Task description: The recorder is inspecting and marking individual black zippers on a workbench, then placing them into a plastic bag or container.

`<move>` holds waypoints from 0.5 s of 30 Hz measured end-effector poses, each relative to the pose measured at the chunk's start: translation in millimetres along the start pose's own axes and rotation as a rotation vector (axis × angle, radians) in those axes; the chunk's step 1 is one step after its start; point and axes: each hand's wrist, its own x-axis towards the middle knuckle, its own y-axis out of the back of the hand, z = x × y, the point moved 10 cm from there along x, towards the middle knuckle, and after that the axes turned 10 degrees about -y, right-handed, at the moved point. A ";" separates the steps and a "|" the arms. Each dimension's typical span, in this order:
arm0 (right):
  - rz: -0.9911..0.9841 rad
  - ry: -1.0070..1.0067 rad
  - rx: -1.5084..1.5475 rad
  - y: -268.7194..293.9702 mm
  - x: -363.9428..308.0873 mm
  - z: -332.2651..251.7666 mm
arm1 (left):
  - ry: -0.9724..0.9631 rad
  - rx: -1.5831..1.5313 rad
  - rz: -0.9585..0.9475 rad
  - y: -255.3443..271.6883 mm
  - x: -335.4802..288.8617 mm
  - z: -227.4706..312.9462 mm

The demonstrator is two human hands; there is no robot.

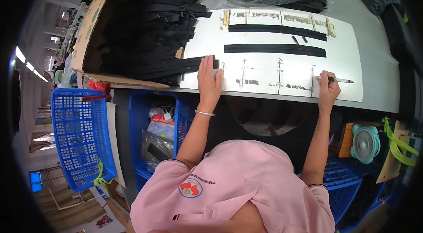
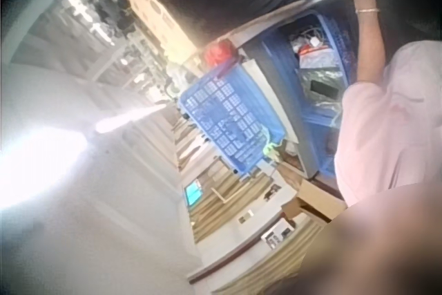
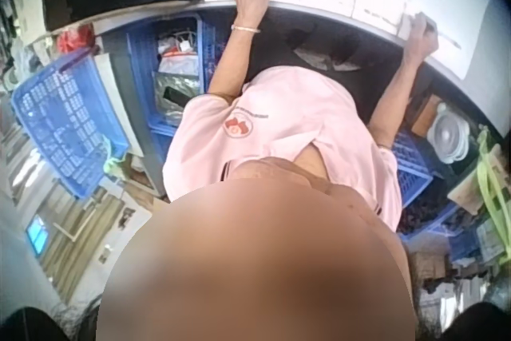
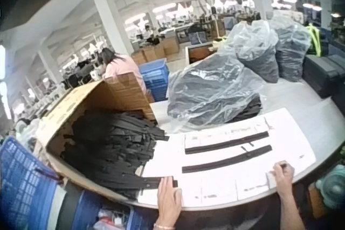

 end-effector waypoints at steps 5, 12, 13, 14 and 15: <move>0.006 0.018 -0.007 -1.5 -5.0 -8.2 | 0.027 -0.149 0.100 16.7 3.3 6.9; 0.003 0.020 0.018 -4.8 -4.9 -14.2 | -0.104 0.108 -0.086 1.1 -7.3 7.1; 0.007 0.026 0.021 -4.2 -4.4 -15.1 | -0.140 0.156 -0.146 -5.6 -5.9 17.8; 0.014 0.033 0.011 -3.1 -4.1 -14.7 | -0.173 0.119 -0.155 -14.7 -4.1 29.0; 0.017 0.042 0.004 -3.4 -3.5 -16.0 | -0.187 0.105 -0.163 -22.5 -3.3 40.9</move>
